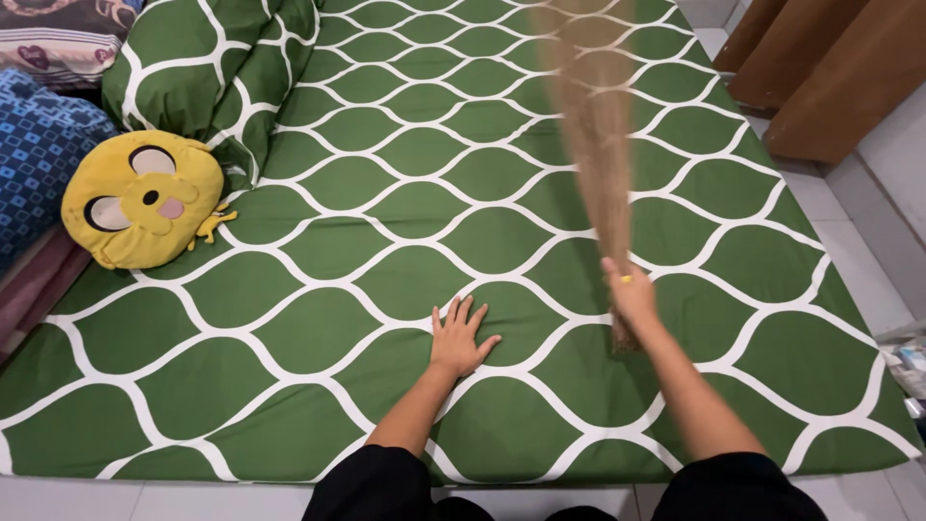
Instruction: The person sits on a bed and uses a traditional straw broom to sweep the green patterned bedsheet. They repeatedly sweep the surface in back-and-forth motions, moving across different areas of the bed.
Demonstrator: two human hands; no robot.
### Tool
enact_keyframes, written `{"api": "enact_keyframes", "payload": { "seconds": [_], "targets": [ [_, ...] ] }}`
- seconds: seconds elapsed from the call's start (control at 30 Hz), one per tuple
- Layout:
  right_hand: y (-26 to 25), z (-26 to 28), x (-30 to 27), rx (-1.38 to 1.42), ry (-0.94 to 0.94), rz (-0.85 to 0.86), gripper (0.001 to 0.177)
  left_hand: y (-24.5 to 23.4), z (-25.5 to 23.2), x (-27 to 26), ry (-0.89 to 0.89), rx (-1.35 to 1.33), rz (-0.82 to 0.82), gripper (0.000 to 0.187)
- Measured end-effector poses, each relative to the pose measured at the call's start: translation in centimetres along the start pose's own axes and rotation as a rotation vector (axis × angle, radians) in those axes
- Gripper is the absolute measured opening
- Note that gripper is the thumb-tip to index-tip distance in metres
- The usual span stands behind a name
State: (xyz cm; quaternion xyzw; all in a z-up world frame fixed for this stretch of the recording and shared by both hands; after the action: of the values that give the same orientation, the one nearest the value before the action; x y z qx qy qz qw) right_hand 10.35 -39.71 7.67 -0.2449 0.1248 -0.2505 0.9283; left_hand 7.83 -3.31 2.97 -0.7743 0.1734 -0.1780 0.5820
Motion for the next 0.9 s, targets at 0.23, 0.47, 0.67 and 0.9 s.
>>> {"api": "enact_keyframes", "payload": {
  "seconds": [0.23, 0.47, 0.67, 0.9],
  "targets": [
    [7.3, 2.7, -7.5, -0.789, -0.269, 0.304, 0.069, 0.6, 0.3, 0.0, -0.002, -0.002, 0.005, 0.077],
    [0.3, -3.9, -1.6, -0.766, 0.032, 0.336, 0.076, 1.2, 0.6, 0.1, 0.002, 0.009, -0.004, 0.077],
    [-16.0, -13.4, 2.0, -0.490, 0.615, -0.018, 0.085, 1.1, 0.5, 0.0, 0.008, -0.018, -0.020, 0.076],
    [-22.3, -14.1, 0.3, -0.444, 0.518, -0.445, 0.074, 1.0, 0.5, 0.0, 0.011, -0.007, -0.021, 0.075]
  ]
}}
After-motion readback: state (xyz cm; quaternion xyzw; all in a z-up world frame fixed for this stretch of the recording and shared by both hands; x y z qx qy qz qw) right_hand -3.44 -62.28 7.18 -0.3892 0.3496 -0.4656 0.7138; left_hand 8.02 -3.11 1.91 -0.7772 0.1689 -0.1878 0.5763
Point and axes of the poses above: each hand's wrist, its own x-axis towards the middle knuckle, its own y-axis out of the palm, z = x × y, the point moved 9 cm from there along x, towards the middle knuckle, and after that the axes turned 8 degrees about y, right-handed, at the moved point
